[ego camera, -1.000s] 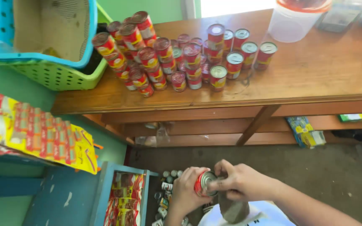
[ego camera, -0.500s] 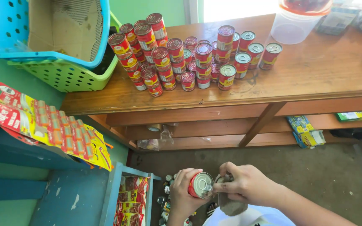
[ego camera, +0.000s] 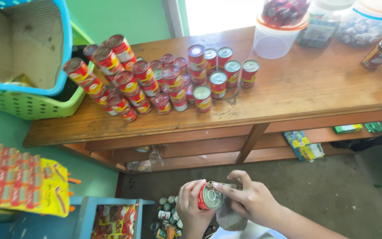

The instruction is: Wiping canned goods with a cloth and placing them on grocery store shelves.

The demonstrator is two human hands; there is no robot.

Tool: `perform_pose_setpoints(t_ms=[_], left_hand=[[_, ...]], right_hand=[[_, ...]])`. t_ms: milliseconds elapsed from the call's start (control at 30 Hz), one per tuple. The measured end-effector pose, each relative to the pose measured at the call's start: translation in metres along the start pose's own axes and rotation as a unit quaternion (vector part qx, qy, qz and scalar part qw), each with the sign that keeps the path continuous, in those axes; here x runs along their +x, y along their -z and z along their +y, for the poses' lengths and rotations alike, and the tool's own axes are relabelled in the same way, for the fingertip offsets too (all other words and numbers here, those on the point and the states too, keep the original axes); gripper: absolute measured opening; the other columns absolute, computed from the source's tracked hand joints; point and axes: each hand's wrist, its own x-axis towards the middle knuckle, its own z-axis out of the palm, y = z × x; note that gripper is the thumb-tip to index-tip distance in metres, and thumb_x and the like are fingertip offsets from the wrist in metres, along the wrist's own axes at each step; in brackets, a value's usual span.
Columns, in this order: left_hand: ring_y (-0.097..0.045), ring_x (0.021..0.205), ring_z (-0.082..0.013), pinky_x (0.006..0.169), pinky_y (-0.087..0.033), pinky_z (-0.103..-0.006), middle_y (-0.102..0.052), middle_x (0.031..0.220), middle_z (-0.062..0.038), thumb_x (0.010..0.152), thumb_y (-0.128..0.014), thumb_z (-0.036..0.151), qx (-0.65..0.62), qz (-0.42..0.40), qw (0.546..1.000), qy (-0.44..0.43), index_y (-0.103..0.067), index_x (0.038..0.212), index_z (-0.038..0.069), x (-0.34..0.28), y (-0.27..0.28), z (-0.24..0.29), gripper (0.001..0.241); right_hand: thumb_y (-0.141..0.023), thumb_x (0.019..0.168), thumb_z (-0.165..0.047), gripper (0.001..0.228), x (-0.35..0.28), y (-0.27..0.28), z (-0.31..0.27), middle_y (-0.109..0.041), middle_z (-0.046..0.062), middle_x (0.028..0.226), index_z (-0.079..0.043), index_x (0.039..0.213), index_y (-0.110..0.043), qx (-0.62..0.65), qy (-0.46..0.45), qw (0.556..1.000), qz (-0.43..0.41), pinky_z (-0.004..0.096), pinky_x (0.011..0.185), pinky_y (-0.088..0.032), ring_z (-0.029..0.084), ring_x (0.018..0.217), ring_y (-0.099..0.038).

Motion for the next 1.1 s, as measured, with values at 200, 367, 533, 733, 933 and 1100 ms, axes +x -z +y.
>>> perform_pose_setpoints(t_ms=[200,367,533,733,933,1100], left_hand=[[-0.07,0.09,-0.0237,0.078,-0.057,-0.0354,-0.07,0.11,-0.003,0.049,-0.092,0.019,-0.049,-0.001,0.997,0.052,-0.063,0.121,0.015,0.014,-0.091,0.041,0.077],[-0.072,0.092,-0.0238,0.079,-0.059,-0.0348,-0.073,0.111,-0.002,0.049,-0.094,0.02,-0.09,-0.062,0.992,0.059,-0.065,0.121,0.015,0.035,-0.157,0.076,0.078],[-0.074,0.075,-0.0262,0.066,-0.06,-0.0359,-0.075,0.098,-0.006,0.044,-0.093,0.024,-0.18,-0.215,0.96,0.001,-0.067,0.111,0.013,0.049,-0.195,0.118,0.072],[-0.076,0.082,-0.0238,0.073,-0.063,-0.0322,-0.075,0.104,-0.008,0.058,-0.091,0.015,-0.305,-0.161,0.936,0.064,-0.06,0.12,0.007,0.065,-0.223,0.16,0.07],[-0.074,0.082,-0.0211,0.072,-0.061,-0.032,-0.074,0.101,-0.004,0.053,-0.096,0.017,-0.229,-0.162,0.958,0.051,-0.064,0.117,0.013,0.08,-0.237,0.183,0.071],[-0.073,0.083,-0.022,0.072,-0.06,-0.0328,-0.074,0.102,-0.003,0.051,-0.093,0.016,-0.185,-0.188,0.964,0.043,-0.066,0.115,0.015,0.088,-0.243,0.191,0.069]], right_hand=[[-0.071,0.068,-0.002,0.058,-0.022,0.053,0.073,-0.06,0.008,0.105,-0.016,0.125,-0.074,0.112,-0.027,0.993,0.016,0.028,0.048,-0.053,0.015,0.056,-0.062],[-0.075,0.072,-0.013,0.06,-0.053,0.086,0.143,-0.056,0.013,0.12,-0.024,0.13,-0.071,-0.011,-0.041,0.999,0.022,0.031,0.053,-0.057,0.02,0.065,-0.068],[-0.077,0.074,-0.023,0.053,-0.055,0.121,0.196,-0.055,0.011,0.116,-0.032,0.126,-0.074,-0.132,-0.018,0.987,0.093,0.031,0.047,-0.05,0.018,0.062,-0.061],[-0.067,0.077,0.002,0.055,-0.093,0.12,0.253,-0.068,0.0,0.112,-0.018,0.128,-0.071,0.149,-0.156,0.976,0.008,0.028,0.061,-0.055,0.015,0.074,-0.068],[-0.07,0.089,-0.022,0.037,-0.113,0.154,0.285,-0.073,0.009,0.114,-0.005,0.121,-0.074,0.272,-0.246,0.919,0.144,0.032,0.088,-0.052,0.02,0.1,-0.067],[-0.073,0.085,-0.012,0.024,-0.113,0.188,0.273,-0.07,0.007,0.116,-0.008,0.109,-0.072,0.298,-0.124,0.932,0.167,0.026,0.071,-0.052,0.015,0.085,-0.066]])
